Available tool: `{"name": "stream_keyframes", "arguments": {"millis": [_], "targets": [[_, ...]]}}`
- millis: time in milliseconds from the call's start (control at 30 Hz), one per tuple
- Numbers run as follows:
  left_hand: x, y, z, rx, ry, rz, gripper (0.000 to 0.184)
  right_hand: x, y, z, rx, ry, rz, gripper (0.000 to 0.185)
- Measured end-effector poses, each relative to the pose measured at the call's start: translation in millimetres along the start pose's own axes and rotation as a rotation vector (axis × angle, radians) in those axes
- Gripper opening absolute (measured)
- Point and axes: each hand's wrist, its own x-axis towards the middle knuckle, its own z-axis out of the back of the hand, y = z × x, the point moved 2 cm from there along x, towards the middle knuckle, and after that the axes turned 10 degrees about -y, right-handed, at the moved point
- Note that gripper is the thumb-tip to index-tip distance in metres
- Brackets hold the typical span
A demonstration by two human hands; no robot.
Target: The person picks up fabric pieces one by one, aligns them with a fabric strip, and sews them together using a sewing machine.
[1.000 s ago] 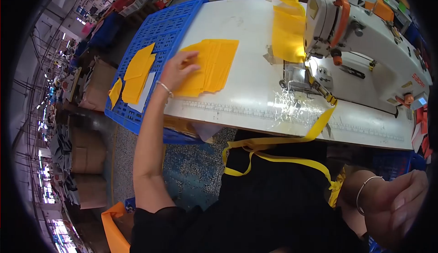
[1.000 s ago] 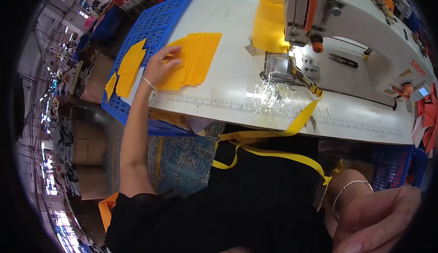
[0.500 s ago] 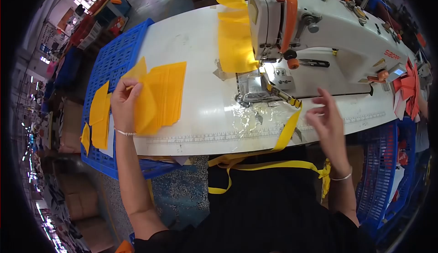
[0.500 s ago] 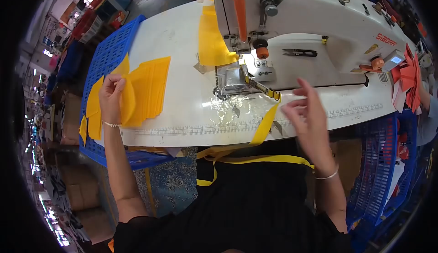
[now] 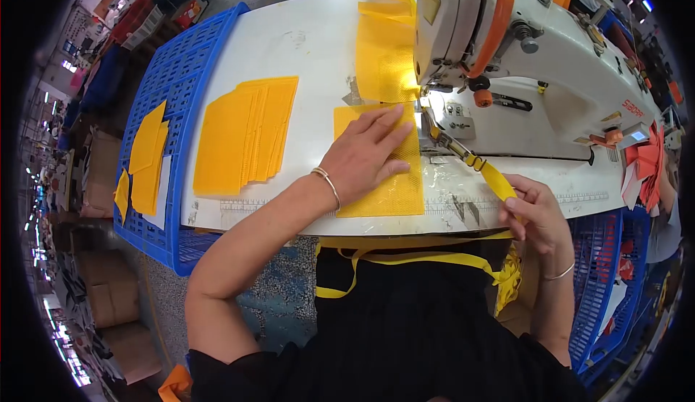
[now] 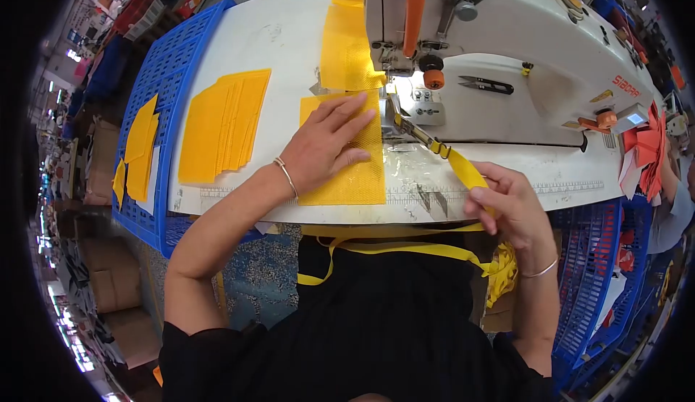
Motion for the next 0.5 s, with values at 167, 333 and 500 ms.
{"name": "stream_keyframes", "arguments": {"millis": [167,333,500], "targets": [[8.3,-6.2,2.7,-0.012,0.099,-0.027,0.062,16.9,10.0,21.9,-0.255,0.080,-0.032,0.026],[15.8,-1.6,-7.3,0.032,0.105,-0.074,0.063,16.2,9.2,27.4,-0.303,0.169,-0.035,0.024],[22.0,4.7,-10.7,0.045,0.066,-0.124,0.061,14.5,8.6,37.2,-0.299,0.204,-0.033,0.025]]}}
